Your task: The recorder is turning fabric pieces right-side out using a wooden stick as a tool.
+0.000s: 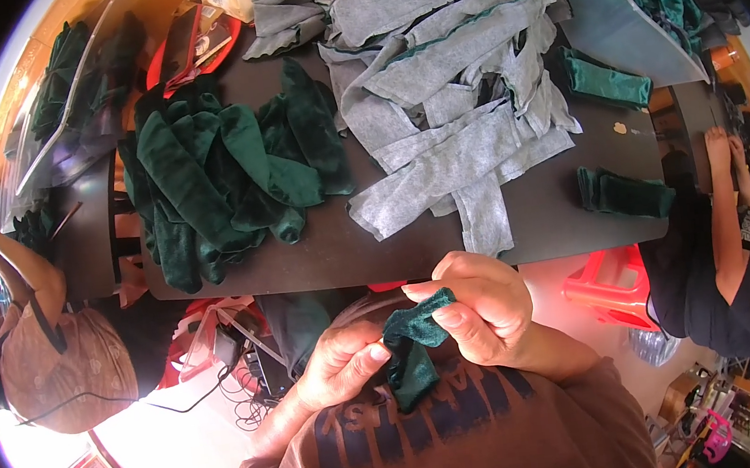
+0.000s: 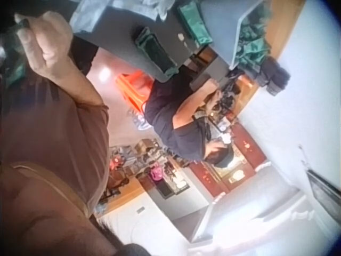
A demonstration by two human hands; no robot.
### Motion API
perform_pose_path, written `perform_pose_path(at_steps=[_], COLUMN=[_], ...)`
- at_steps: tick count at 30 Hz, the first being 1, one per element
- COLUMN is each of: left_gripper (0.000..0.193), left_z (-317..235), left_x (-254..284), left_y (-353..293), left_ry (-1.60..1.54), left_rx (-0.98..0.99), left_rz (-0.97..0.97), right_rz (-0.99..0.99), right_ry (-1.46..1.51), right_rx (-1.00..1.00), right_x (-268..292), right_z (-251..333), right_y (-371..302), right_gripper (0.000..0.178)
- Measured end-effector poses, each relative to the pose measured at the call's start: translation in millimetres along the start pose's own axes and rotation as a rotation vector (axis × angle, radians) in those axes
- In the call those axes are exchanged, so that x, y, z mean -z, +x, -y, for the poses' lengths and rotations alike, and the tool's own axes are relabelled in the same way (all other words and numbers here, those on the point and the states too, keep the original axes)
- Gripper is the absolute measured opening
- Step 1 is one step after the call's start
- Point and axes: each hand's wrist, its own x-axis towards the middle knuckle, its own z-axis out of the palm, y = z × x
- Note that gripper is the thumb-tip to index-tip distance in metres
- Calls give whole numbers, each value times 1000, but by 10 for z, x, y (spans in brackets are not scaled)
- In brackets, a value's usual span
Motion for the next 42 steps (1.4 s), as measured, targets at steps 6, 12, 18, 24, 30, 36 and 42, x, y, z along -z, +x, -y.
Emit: perform_pose_path(at_steps=[6,12,18,24,30,36,42], left_gripper=[25,23,23,23,26,25,24], left_z=[94,-120,-91,94,83,-14,-27], left_x=[0,81,116,96,125,79,94], left_y=[38,-37,-11,-42,-61,-44,-44], left_ry=[37,136,127,106,69,189,202], left_rx=[-192,187,173,83,122,131,133], left_rz=[-21,-13,54,17,55,22,46], right_rz=[5,-59,-40,45,72,-1,18], right_ry=[56,91,91,13,17,171,163], right_rx=[-16,-41,-38,-101,-110,-168,-105], right_x=[34,48,66,95,102,100,96], right_z=[-11,-18,1,1,8,66,37], right_y=[0,22,14,-3,-14,77,61], right_gripper=[19,20,18,19,18,22,25])
